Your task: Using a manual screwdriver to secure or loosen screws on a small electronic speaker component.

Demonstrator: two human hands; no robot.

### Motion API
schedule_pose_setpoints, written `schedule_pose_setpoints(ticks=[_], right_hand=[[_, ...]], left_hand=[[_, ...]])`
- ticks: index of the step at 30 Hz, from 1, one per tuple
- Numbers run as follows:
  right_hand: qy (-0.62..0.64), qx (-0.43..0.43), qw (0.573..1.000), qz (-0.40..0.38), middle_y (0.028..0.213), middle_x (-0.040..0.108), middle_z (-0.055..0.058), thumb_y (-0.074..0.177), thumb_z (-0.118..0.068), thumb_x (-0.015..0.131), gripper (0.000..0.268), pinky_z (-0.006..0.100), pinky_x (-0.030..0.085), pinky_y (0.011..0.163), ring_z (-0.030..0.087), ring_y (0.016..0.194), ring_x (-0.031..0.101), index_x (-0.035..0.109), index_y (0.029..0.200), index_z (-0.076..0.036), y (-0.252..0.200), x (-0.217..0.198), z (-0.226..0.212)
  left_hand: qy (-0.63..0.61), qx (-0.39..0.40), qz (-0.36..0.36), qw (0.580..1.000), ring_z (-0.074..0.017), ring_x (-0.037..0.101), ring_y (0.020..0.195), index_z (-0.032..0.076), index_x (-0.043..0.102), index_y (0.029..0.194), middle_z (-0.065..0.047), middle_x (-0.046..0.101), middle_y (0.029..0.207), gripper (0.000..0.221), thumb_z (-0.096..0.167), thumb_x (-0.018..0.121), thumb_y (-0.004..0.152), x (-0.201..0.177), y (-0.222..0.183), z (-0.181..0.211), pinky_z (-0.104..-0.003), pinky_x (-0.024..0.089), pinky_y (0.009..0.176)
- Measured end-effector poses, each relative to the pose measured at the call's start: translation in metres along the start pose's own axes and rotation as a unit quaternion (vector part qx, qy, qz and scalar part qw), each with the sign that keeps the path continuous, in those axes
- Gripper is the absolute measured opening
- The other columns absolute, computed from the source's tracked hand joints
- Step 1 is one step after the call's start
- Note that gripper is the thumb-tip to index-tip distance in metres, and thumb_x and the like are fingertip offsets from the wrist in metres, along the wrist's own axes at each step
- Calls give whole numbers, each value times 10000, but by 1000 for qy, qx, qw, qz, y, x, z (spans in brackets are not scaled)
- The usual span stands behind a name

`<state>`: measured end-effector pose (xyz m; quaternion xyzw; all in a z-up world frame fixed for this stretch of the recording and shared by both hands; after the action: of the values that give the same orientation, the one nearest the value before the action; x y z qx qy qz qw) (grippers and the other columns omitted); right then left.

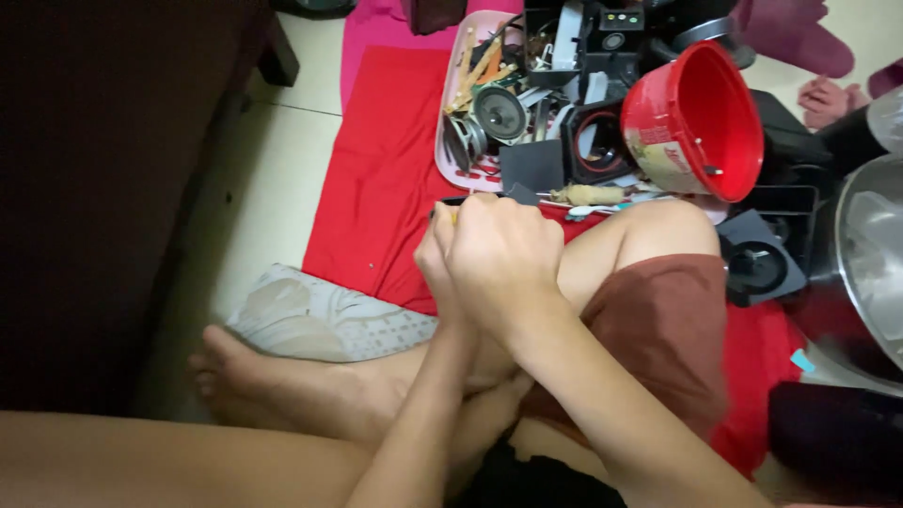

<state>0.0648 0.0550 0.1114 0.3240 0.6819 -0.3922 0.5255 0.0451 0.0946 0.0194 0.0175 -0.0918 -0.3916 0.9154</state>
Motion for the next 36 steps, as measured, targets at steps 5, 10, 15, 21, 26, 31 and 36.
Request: schedule_pose_setpoints(ticks=[5,10,15,21,26,31,36], right_hand=[[-73,-54,991,93,679,626,72,836,-407,358,373,469,505,659,312,734,649,524,861,-74,-5,4,-18],[-100,-161,970,150,687,573,95,795,-235,376,239,457,449,667,344,658,635,500,862,-42,-11,-3,-22],[-159,-217,931,248,603,538,11,794,-241,371,193,418,435,597,296,537,631,497,810,-96,-15,-5,-23],[-170,-146,894,388,425,441,-41,748,-349,478,233,385,409,354,249,357,556,437,577,-195,-30,-22,-39],[-148,-28,981,119,572,597,74,815,-405,405,389,486,488,559,366,575,639,562,623,-106,-2,-12,-22],[-124,-136,982,39,714,596,148,822,-213,386,176,501,495,640,408,686,632,440,904,-66,-16,-8,-23],[-151,-116,981,-31,672,600,86,797,-301,461,239,513,505,655,385,679,639,485,836,-66,-4,10,-5]], left_hand=[[26,-24,24,999,-88,399,577,136,424,546,53,407,503,283,223,478,809,-14,9,4,-218,356,561],[32,-44,34,998,-95,442,586,143,446,545,48,445,508,314,242,435,842,-14,28,8,-218,382,584],[13,-71,44,996,-102,485,594,149,468,544,44,482,512,358,262,392,875,-13,21,5,-218,408,608],[2,-116,74,991,-111,543,606,159,497,543,38,533,519,429,287,335,919,-16,0,-6,-217,443,639],[4,-153,96,984,-120,601,618,168,527,541,32,583,525,510,313,278,962,-15,7,-8,-217,478,671],[142,83,34,986,-138,476,535,132,437,500,-1,423,420,339,254,488,812,-17,13,27,-297,412,504],[71,90,-14,993,-45,370,459,168,430,479,69,363,376,301,259,587,719,-17,17,0,-207,379,464]])
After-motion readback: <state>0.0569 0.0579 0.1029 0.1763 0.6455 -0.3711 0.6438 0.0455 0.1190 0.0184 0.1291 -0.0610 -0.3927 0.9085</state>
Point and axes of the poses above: each hand's wrist, its own y-axis towards the middle knuckle, its own x-axis out of the palm, z = x × y, the point moved 6 cm from there along y, towards the middle knuckle
